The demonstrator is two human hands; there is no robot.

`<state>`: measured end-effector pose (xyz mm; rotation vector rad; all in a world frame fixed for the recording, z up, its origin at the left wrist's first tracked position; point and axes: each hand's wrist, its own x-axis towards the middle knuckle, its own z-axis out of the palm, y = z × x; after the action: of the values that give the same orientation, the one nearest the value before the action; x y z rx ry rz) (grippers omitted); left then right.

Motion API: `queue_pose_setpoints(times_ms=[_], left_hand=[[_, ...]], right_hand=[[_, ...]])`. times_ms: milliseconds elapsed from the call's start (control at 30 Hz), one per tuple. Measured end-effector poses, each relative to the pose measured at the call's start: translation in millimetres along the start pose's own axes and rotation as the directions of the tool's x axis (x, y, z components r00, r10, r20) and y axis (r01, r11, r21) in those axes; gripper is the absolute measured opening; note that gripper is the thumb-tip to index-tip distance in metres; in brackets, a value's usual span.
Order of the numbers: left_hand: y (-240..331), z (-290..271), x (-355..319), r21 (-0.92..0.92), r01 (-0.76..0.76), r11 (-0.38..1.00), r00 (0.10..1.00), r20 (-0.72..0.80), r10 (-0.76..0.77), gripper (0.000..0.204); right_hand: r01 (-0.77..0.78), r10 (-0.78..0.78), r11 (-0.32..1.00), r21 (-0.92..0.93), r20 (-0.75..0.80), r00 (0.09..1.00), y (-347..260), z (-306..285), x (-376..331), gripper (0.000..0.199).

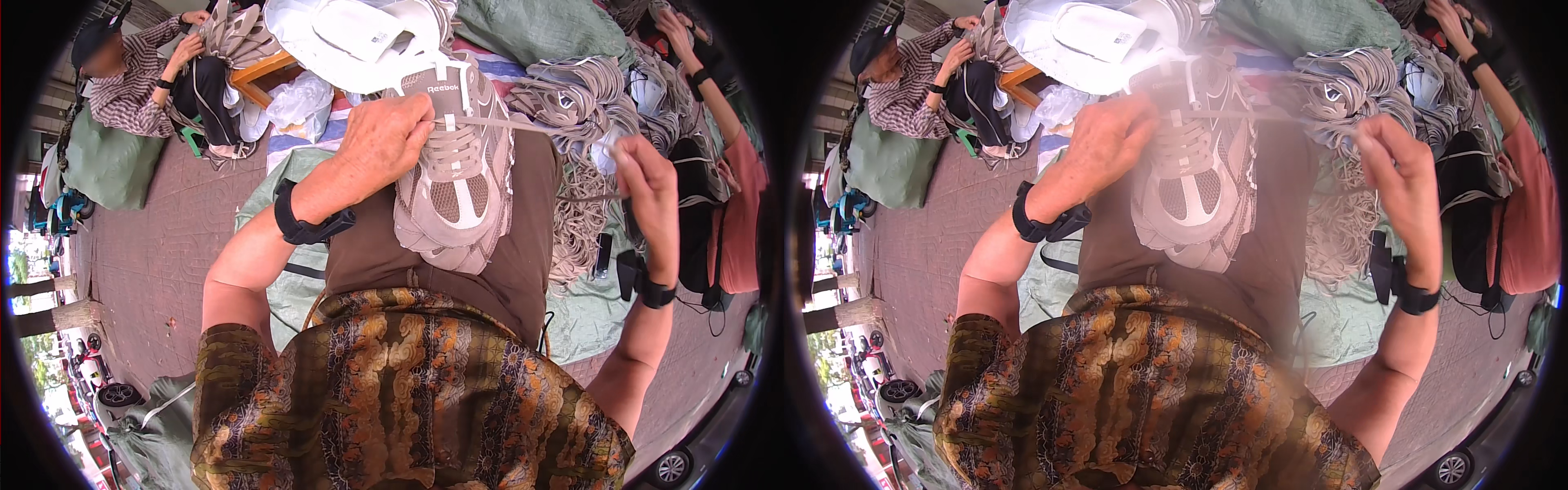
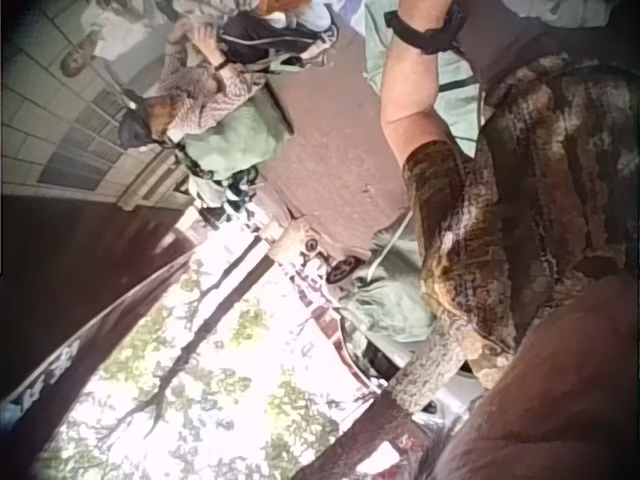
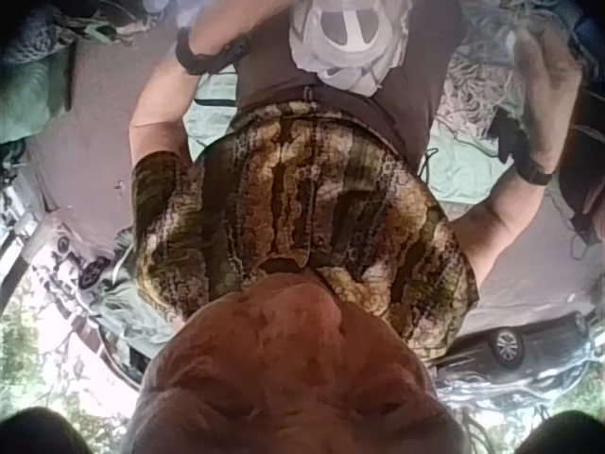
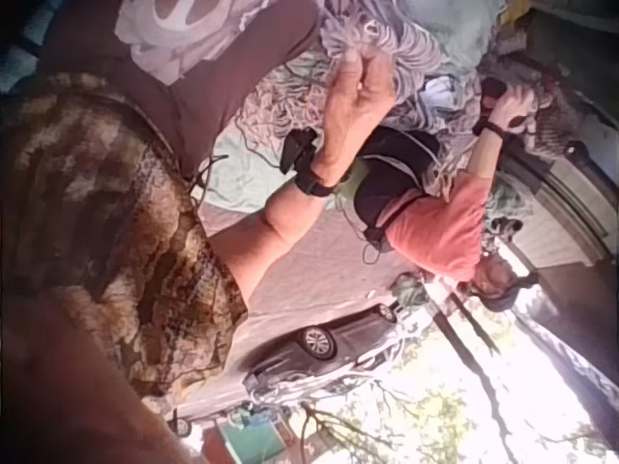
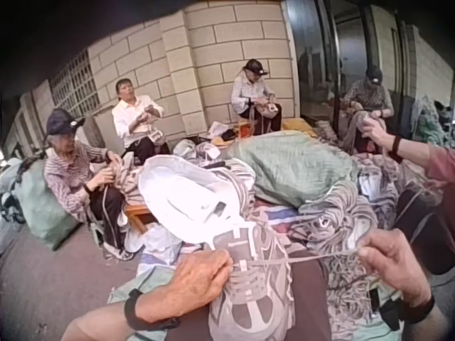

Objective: The person threads a beige shoelace through the eyelets of a grey Reebok sneaker held on their lap. They pull the laces tight, adjust the tongue, and tie a knot to secure the laces.

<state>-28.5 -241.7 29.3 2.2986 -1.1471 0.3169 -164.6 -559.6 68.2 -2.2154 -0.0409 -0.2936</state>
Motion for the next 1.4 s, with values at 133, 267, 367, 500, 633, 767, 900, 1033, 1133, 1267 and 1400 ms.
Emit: queue_pose_setpoints(times_ms=[133,267,367,500,633,767,900,1033,1133,1267,1400], left_hand=[[0,10,1,0.113,-0.100,0.989,0.992,-0.071,0.108,0.012],[0,7,-1,0.116,-0.158,0.981,0.984,-0.068,0.167,0.011],[-4,2,-5,0.066,-0.126,0.990,0.991,-0.034,0.128,0.009],[-8,8,-7,0.028,-0.153,0.988,0.986,-0.069,0.155,0.008],[-5,7,-3,-0.107,-0.036,0.994,0.999,-0.024,0.033,0.008],[-9,9,-4,-0.146,0.074,0.987,0.997,-0.016,-0.077,0.009],[-14,2,-8,-0.158,0.144,0.977,0.989,0.045,-0.139,0.011],[-20,-6,-1,-0.227,0.156,0.961,0.985,0.115,-0.133,0.015],[-18,-9,2,-0.204,0.185,0.961,0.977,0.145,-0.157,0.014],[-9,-9,6,0.004,0.028,1.000,1.000,-0.013,-0.028,0.013],[-9,-8,9,0.123,-0.139,0.983,0.990,0.020,0.138,0.012]], right_hand=[[-0.104,0.021,0.922,0.374,0.221,0.975,-21,-18,-24,0.025],[-0.106,-0.063,0.851,0.515,0.299,0.952,-32,-8,-31,0.032],[-0.103,-0.032,0.771,0.628,0.200,0.979,-29,-6,-21,0.032],[-0.187,0.158,0.849,0.495,0.099,0.982,72,-30,43,0.019],[-0.247,0.184,0.940,0.235,0.263,0.947,118,-6,84,0.014],[0.158,-0.153,0.961,-0.228,0.043,0.987,109,40,95,0.014],[0.136,-0.136,0.989,-0.049,0.019,0.991,33,77,72,0.019],[0.343,-0.337,0.929,-0.139,0.065,0.939,3,99,51,0.023],[0.429,-0.425,0.875,-0.226,0.066,0.903,-7,114,48,0.023],[0.442,-0.445,0.869,-0.222,0.039,0.895,5,122,56,0.023],[0.439,-0.450,0.871,-0.220,0.003,0.893,10,127,59,0.020]])
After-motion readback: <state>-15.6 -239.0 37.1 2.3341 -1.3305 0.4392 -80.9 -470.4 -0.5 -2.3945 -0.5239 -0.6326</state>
